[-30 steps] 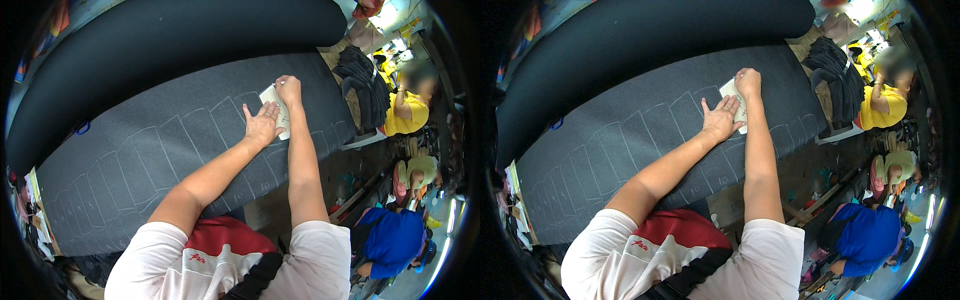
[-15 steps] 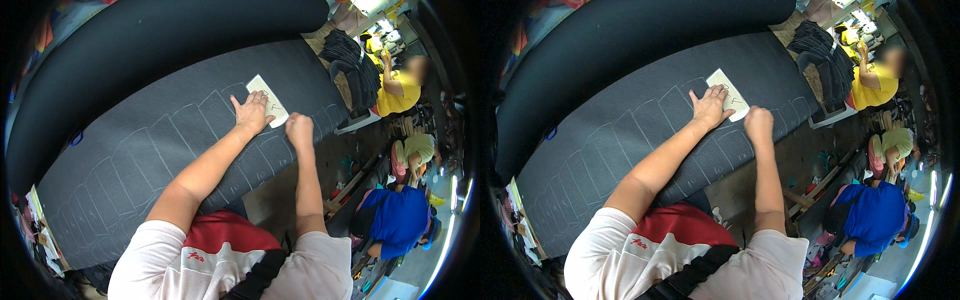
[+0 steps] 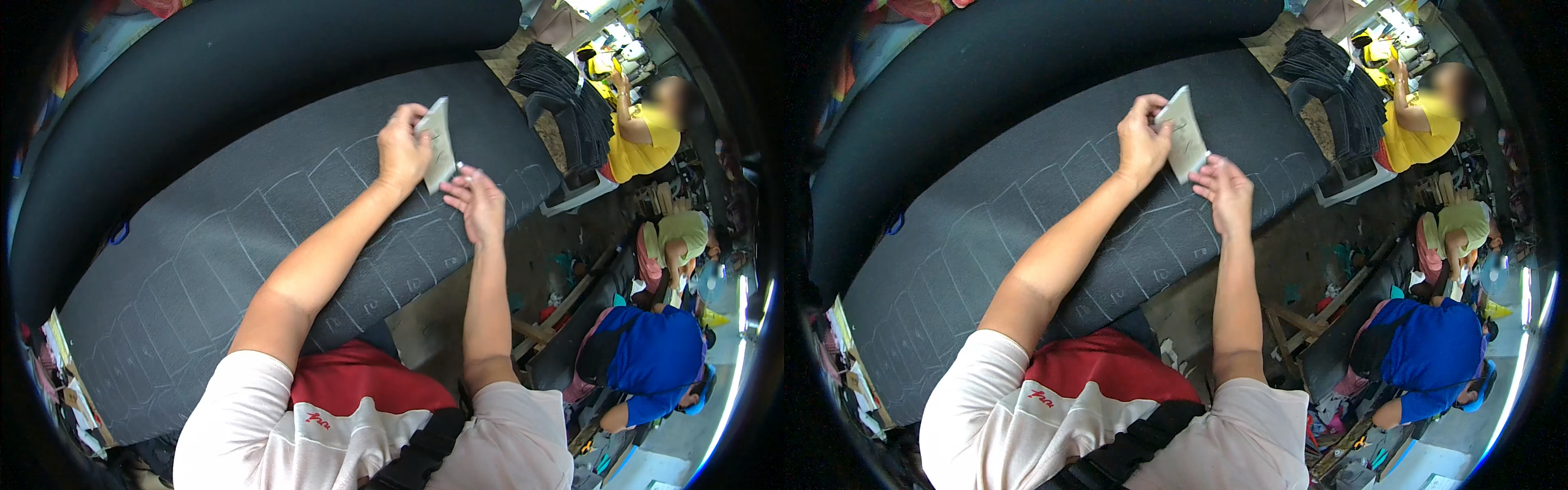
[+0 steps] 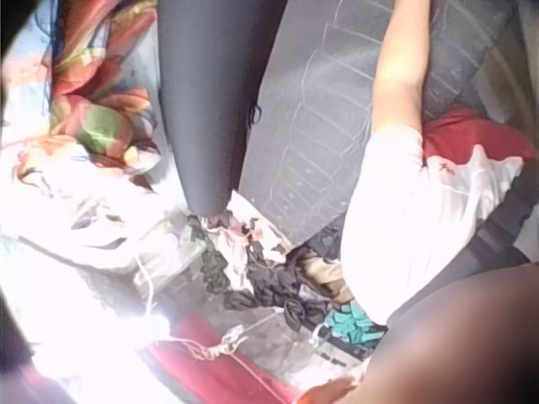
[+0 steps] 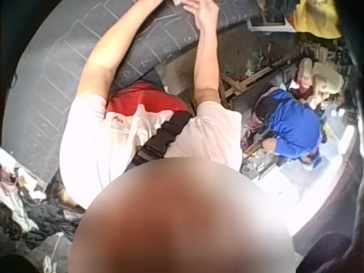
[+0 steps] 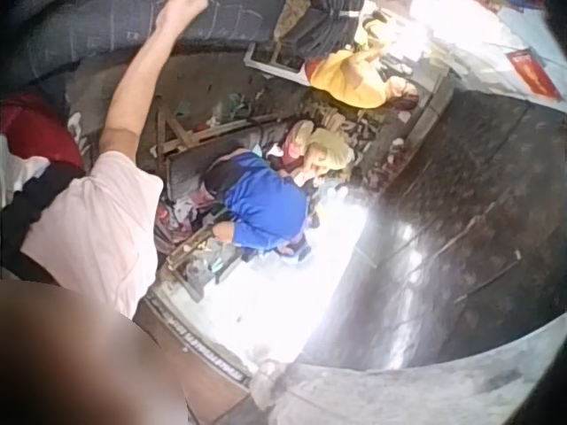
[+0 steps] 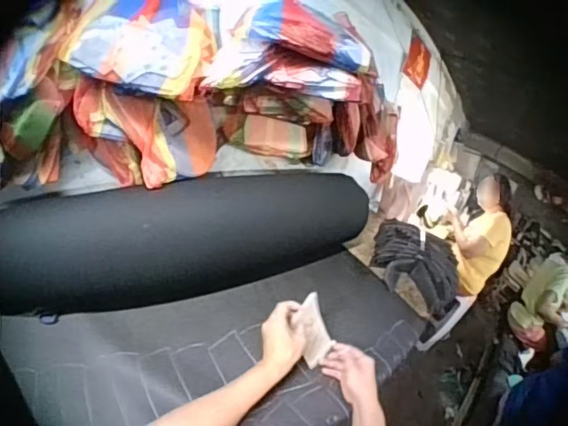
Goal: The person uses a small rectangular template and a white marker to trace and label multiple sections on a large black fabric roll. They repeatedly position the template, trace its outline, and write numbers on the fabric. A pair of scissors is briefly handled but not used for cutting.
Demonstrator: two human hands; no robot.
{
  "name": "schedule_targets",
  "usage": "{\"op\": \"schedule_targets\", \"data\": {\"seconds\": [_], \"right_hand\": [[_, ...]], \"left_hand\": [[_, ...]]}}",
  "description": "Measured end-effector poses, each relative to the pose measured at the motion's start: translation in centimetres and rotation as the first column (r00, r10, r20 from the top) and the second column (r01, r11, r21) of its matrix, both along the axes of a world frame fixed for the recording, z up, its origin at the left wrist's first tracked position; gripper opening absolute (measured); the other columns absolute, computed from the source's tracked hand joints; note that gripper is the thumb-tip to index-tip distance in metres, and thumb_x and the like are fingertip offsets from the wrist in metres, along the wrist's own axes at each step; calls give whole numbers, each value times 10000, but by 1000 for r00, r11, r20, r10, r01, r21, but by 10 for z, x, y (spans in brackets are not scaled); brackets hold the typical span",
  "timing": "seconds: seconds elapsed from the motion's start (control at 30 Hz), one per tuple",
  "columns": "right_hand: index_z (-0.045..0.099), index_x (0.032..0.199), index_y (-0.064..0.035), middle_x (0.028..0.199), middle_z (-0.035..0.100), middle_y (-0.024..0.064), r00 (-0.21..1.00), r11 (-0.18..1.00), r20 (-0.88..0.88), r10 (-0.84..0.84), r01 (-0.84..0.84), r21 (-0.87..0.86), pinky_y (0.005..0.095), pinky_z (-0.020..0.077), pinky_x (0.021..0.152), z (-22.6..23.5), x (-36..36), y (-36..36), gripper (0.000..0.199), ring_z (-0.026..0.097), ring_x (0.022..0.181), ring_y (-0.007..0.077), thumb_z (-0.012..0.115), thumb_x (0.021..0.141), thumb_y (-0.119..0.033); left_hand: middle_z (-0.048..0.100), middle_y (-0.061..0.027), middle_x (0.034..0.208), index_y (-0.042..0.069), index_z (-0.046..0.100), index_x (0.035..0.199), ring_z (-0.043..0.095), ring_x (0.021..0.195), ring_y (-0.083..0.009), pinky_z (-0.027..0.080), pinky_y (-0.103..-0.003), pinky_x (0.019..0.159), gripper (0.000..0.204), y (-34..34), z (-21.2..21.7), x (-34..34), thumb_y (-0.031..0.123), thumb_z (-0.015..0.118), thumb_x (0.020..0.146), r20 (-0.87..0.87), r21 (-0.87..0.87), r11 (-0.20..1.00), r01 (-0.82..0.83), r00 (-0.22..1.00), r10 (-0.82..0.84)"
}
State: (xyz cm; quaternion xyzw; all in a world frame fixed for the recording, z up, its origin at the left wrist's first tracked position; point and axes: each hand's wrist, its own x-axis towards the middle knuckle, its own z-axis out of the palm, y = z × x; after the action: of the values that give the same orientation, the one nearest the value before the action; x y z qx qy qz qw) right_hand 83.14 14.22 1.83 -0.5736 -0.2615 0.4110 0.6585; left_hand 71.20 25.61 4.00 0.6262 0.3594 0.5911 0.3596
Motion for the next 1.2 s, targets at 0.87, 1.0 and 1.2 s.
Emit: {"op": "schedule_targets", "data": {"seconds": [0.87,1.0,1.2], "right_hand": [[673,1006,-1,796,698,124,604,995,797,7,72,-63,275,521,674,-14,84,85,195,675,735,150,592,845,-75],[666,1013,3,755,685,108,750,978,627,208,-173,-118,232,493,614,-12,65,123,201,632,661,120,591,884,-133],[707,918,-18,774,688,117,604,941,722,337,-250,-229,312,504,646,-15,47,160,259,640,693,182,677,816,-254]], "left_hand": [[223,-13,1518,165,322,1423,162,1409,-178,9,-785,972,613,-2,-48,45,454,468,903,-902,-224,914,338,285,-326],[207,14,1523,184,322,1424,156,1410,-169,18,-792,965,609,-3,-42,45,472,459,906,-907,-224,912,345,269,-324],[203,24,1522,195,328,1423,147,1412,-176,9,-794,960,605,-2,-39,45,481,458,906,-895,-273,901,336,256,-366]]}}
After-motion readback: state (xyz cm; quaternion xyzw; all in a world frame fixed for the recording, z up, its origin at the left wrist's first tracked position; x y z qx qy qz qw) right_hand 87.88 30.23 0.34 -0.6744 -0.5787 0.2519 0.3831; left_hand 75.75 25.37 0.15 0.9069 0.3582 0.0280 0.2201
